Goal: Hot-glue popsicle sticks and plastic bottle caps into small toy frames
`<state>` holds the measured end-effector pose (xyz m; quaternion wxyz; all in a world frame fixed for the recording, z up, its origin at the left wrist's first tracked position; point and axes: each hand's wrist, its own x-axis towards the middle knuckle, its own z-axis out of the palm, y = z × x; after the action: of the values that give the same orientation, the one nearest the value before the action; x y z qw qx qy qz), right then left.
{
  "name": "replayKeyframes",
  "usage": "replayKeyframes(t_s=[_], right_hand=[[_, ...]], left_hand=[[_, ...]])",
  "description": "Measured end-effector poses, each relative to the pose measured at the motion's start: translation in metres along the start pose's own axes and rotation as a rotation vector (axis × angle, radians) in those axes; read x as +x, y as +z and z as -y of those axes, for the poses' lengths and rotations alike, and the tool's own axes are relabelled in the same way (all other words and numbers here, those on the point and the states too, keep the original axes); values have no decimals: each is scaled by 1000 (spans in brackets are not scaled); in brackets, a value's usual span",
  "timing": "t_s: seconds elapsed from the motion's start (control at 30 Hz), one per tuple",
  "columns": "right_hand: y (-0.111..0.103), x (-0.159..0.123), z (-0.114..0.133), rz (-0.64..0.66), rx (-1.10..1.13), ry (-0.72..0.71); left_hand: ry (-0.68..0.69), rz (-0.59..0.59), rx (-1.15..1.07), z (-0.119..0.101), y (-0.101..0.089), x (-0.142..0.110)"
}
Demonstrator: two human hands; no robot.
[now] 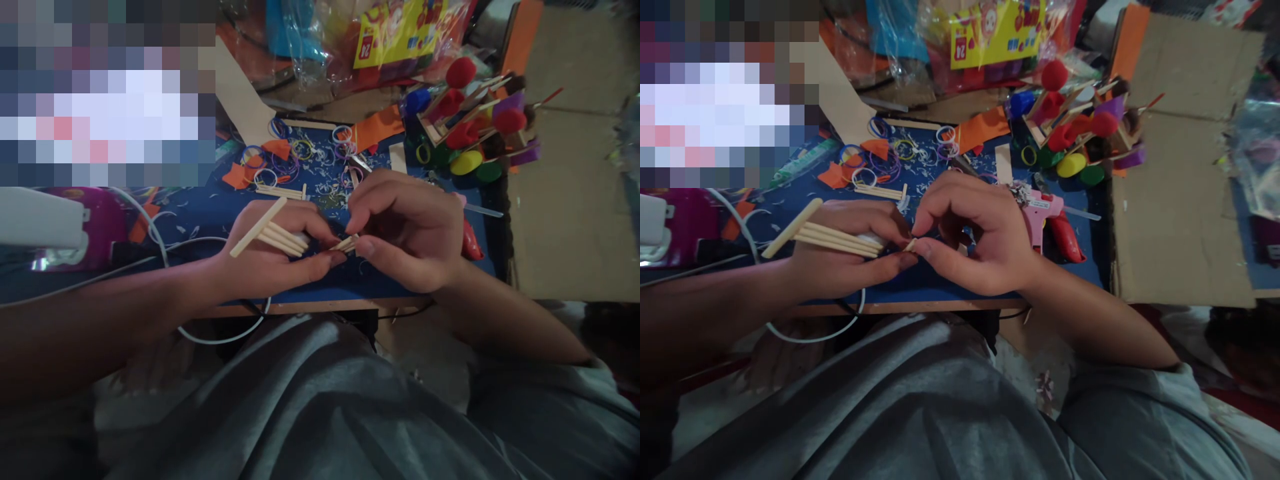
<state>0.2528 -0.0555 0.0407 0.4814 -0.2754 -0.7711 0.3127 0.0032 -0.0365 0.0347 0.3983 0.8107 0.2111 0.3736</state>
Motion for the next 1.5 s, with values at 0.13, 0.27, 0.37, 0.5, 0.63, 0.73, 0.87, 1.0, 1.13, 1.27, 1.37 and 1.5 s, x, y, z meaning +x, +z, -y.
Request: replayKeyframes(t_s=[0.13,0.27,0.37,0.5,0.63,0.73,0.87,1.0,1.13,1.27,1.37,1.5], right_hand=[[-1,-1,-2,-31,-64,-58],[2,-3,-4,-108,-65,-38],[4,-4,-3,-125,-24,8],[4,-5,-3,-103,39,107],[6,-5,-4,-92,92,147],[8,-5,-3,-121,77,158],[10,-5,-1,-147,-1,165],[10,-5,0,-158,-28,171],[11,-5,-1,-147,13,175],[10,-6,-2,-124,66,184],[10,-6,-3,-97,105,241],[10,-5,-4,-43,208,298]], left_hand=[[4,-16,9,1,0,-1],[-29,-55,40,5,1,-4],[-71,-66,64,5,1,-5],[-91,-37,54,2,0,-4],[-71,-42,60,0,0,-3],[-72,-72,52,0,1,-3],[-95,-69,34,2,2,-4],[-84,-79,44,3,2,-5],[-72,-73,32,2,2,-4],[-84,-63,4,0,2,-3],[-81,-67,45,-1,1,-2],[-70,-61,78,-3,0,-1]])
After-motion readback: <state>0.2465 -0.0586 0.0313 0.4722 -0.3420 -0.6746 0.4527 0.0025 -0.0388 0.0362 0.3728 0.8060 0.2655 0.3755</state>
